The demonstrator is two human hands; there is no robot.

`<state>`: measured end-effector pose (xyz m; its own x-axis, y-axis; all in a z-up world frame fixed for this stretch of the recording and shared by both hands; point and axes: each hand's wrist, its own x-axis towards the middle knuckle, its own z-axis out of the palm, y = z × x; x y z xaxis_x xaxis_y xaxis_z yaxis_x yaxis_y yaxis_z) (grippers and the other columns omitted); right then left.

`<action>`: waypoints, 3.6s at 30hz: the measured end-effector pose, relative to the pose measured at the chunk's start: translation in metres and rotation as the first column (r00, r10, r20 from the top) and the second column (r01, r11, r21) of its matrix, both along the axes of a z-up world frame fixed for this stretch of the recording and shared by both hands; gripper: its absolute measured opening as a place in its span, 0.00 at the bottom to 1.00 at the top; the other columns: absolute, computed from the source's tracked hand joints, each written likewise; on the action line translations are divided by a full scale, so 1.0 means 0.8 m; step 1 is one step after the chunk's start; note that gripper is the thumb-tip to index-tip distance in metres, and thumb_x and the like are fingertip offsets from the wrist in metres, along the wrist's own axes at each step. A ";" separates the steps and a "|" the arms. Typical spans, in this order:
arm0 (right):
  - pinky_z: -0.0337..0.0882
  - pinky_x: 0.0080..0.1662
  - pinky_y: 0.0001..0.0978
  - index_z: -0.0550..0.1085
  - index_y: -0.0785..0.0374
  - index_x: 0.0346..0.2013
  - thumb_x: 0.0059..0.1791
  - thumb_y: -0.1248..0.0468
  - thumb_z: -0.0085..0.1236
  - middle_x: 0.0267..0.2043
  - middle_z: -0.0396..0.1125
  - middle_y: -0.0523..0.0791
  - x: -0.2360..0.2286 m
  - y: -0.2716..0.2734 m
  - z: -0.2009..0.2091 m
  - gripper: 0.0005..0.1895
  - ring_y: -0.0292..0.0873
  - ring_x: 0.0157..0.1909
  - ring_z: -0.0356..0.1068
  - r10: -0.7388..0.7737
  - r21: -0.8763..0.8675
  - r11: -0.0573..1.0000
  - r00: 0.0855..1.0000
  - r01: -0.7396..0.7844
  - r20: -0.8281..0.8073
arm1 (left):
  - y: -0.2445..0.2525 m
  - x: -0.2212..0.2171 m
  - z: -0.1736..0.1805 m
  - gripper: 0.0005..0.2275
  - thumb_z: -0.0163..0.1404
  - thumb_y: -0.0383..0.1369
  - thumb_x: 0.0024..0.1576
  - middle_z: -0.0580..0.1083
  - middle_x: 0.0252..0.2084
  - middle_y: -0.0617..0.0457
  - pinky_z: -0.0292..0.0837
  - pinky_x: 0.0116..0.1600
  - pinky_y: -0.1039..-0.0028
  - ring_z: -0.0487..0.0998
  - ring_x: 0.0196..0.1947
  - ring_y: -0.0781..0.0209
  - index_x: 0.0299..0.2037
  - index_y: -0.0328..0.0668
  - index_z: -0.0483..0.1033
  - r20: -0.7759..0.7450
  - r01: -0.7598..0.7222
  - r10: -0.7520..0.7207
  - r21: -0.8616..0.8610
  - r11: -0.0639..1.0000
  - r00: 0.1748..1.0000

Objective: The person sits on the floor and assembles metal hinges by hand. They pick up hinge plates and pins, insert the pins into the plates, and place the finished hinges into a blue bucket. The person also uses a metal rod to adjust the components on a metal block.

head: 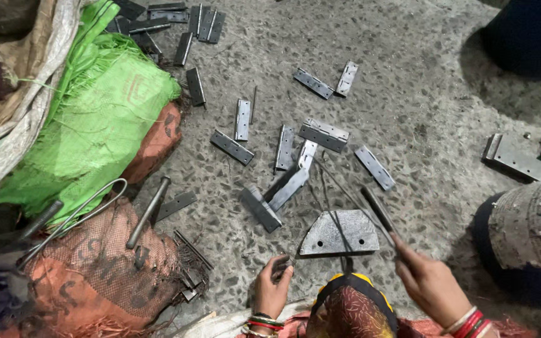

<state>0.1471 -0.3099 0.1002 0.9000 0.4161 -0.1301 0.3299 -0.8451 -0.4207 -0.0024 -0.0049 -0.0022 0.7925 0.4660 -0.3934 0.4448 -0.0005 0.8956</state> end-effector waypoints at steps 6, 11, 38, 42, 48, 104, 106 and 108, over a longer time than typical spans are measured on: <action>0.69 0.35 0.58 0.67 0.63 0.61 0.54 0.60 0.49 0.27 0.68 0.60 0.239 0.071 -0.058 0.21 0.65 0.30 0.70 -0.146 0.171 0.981 0.927 0.091 0.344 | 0.003 0.003 0.014 0.14 0.57 0.37 0.56 0.84 0.44 0.53 0.78 0.49 0.73 0.85 0.44 0.64 0.51 0.45 0.79 -0.039 0.033 -0.031 0.063 0.997 0.999; 0.72 0.38 0.59 0.70 0.64 0.52 0.56 0.58 0.48 0.31 0.70 0.60 0.335 0.167 -0.115 0.15 0.67 0.34 0.72 -0.205 0.109 0.977 0.956 0.186 0.211 | 0.001 0.000 0.012 0.14 0.57 0.37 0.56 0.84 0.44 0.53 0.79 0.50 0.73 0.86 0.44 0.63 0.51 0.45 0.80 -0.058 0.032 -0.027 0.077 0.997 0.998; 0.71 0.39 0.62 0.68 0.66 0.57 0.52 0.61 0.48 0.35 0.72 0.61 0.361 0.310 -0.151 0.20 0.68 0.38 0.73 -0.028 0.015 1.000 0.969 0.025 0.246 | 0.002 -0.003 -0.009 0.14 0.57 0.33 0.55 0.83 0.45 0.50 0.78 0.49 0.72 0.84 0.43 0.62 0.51 0.40 0.78 -0.021 0.009 -0.010 -0.040 0.999 1.000; 0.71 0.35 0.60 0.54 0.59 0.71 0.52 0.59 0.48 0.31 0.71 0.59 0.194 0.203 -0.111 0.33 0.65 0.32 0.72 0.188 -0.123 0.979 0.960 -0.165 0.206 | -0.006 -0.001 -0.007 0.13 0.57 0.33 0.56 0.83 0.44 0.49 0.78 0.50 0.72 0.85 0.44 0.62 0.49 0.40 0.79 0.063 0.017 -0.019 0.029 0.999 0.998; 0.72 0.39 0.54 0.58 0.40 0.73 0.49 0.52 0.52 0.29 0.71 0.54 0.009 0.083 0.045 0.36 0.60 0.34 0.74 0.152 -0.184 0.969 0.985 -0.164 -0.081 | -0.003 -0.001 0.006 0.14 0.57 0.34 0.55 0.83 0.44 0.50 0.78 0.49 0.71 0.85 0.43 0.60 0.49 0.41 0.79 0.045 -0.002 0.002 -0.003 1.000 0.999; 0.70 0.29 0.54 0.57 0.44 0.73 0.49 0.51 0.53 0.26 0.69 0.51 -0.035 0.100 0.051 0.37 0.59 0.24 0.70 0.388 0.010 0.921 0.921 -0.389 0.031 | -0.013 -0.003 0.005 0.13 0.57 0.35 0.55 0.81 0.44 0.47 0.77 0.50 0.65 0.83 0.44 0.51 0.48 0.41 0.78 0.057 0.057 -0.070 0.193 0.980 0.996; 0.70 0.28 0.52 0.58 0.41 0.74 0.52 0.50 0.51 0.30 0.69 0.51 -0.028 0.149 0.032 0.34 0.57 0.22 0.71 0.350 -0.049 0.936 0.937 -0.350 0.009 | -0.011 -0.004 0.001 0.13 0.58 0.35 0.55 0.81 0.43 0.45 0.77 0.50 0.64 0.83 0.44 0.49 0.47 0.40 0.79 0.047 0.079 -0.094 0.255 0.964 0.994; 0.70 0.30 0.54 0.62 0.41 0.69 0.53 0.51 0.52 0.30 0.70 0.52 -0.027 0.199 0.008 0.29 0.59 0.24 0.70 0.387 0.002 0.921 0.918 -0.389 0.084 | -0.006 0.001 0.001 0.13 0.57 0.35 0.55 0.81 0.44 0.45 0.77 0.50 0.64 0.83 0.45 0.48 0.48 0.40 0.78 0.065 0.083 -0.100 0.232 0.969 0.993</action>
<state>0.1254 -0.1510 0.1068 0.6745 0.7364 -0.0530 0.6639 -0.6364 -0.3928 -0.0015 -0.0099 -0.0015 0.8592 0.4609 -0.2222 0.3646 -0.2468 0.8978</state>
